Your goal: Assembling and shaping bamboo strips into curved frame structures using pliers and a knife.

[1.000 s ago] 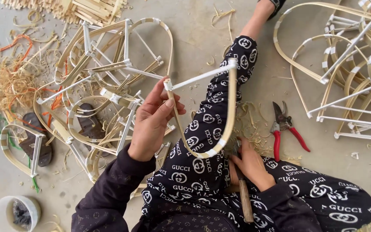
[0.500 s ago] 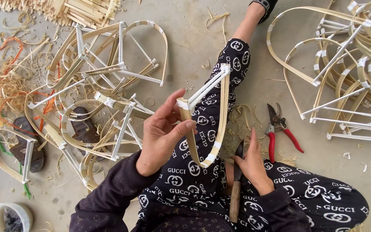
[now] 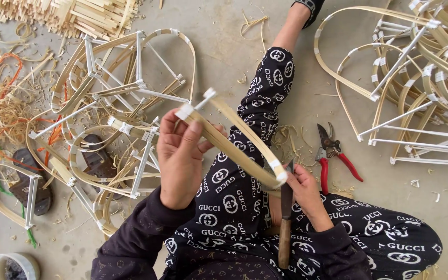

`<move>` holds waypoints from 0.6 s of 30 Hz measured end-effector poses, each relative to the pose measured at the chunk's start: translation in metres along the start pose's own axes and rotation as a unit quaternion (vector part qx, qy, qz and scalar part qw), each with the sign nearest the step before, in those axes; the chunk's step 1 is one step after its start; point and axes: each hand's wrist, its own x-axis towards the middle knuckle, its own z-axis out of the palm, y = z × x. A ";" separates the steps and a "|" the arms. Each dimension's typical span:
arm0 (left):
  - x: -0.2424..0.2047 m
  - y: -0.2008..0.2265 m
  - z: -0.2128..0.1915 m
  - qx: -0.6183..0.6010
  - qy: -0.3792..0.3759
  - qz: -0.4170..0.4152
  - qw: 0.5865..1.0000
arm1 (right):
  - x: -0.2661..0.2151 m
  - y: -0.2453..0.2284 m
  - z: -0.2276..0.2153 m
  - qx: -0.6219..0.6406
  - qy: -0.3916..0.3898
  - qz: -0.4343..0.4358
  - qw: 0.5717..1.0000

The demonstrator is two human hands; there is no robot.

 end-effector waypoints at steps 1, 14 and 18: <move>0.000 0.000 -0.001 0.000 -0.002 -0.001 1.000 | -0.004 -0.010 0.007 0.001 0.002 -0.001 1.000; -0.033 -0.014 0.033 -0.123 0.020 -0.089 0.988 | 0.000 -0.040 0.040 0.165 -0.038 -0.090 0.981; -0.037 -0.005 0.025 -0.066 -0.092 -0.126 0.985 | -0.003 -0.055 0.027 0.195 0.001 -0.071 0.978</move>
